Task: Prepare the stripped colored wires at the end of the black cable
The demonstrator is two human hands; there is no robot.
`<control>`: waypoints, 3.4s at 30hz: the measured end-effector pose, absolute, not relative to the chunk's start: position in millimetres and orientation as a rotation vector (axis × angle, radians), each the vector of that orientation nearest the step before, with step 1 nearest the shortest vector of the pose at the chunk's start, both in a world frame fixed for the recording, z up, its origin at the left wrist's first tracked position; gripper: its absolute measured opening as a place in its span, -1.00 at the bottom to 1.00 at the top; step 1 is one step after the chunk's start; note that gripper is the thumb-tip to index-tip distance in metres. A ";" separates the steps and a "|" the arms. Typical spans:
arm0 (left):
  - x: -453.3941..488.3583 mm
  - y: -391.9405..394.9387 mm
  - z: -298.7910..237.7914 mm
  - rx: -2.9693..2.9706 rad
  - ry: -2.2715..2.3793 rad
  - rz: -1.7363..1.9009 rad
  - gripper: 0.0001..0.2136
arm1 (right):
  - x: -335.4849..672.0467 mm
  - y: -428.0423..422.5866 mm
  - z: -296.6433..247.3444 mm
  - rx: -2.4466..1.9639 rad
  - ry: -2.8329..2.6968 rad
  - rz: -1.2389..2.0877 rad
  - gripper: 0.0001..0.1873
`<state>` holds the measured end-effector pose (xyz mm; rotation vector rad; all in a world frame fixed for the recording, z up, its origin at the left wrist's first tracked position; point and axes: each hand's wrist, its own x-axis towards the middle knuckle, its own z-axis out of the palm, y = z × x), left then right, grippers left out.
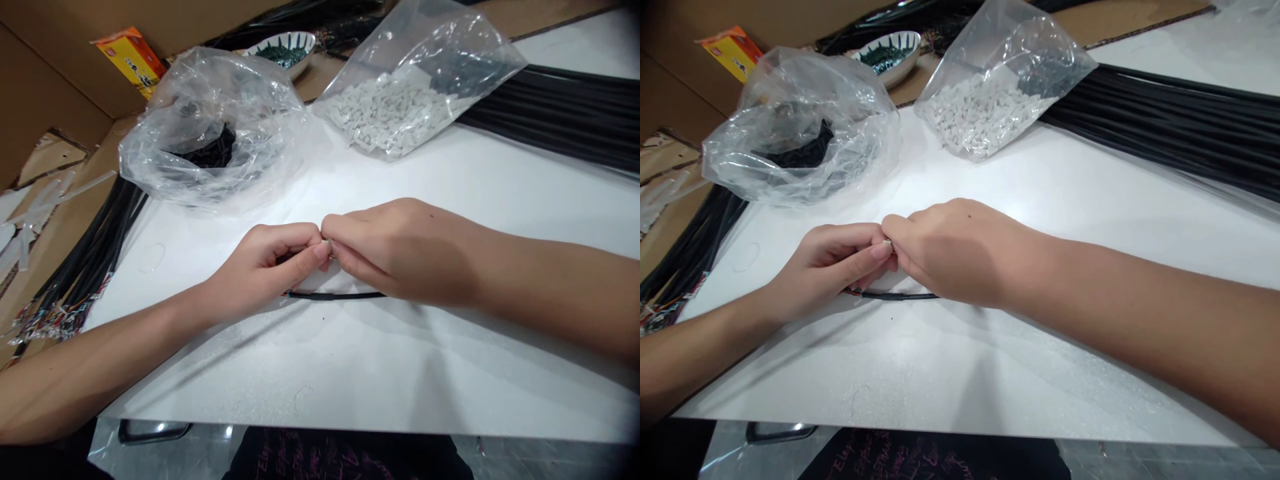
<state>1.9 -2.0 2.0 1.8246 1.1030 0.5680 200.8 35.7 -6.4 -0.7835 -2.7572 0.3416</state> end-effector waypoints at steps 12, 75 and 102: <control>2.7 -1.1 1.2 1.847 1.094 0.594 -0.71 | 201.8 36.6 -10.2 -0.741 -2.769 0.233 -0.81; 3.5 -0.7 -3.6 1.812 1.095 0.680 -0.76 | 195.3 28.6 11.6 -1.044 -2.951 0.126 -0.67; 3.8 -2.6 -7.0 1.808 1.175 0.698 -0.75 | 196.5 20.2 20.0 -0.999 -3.005 -0.131 -0.71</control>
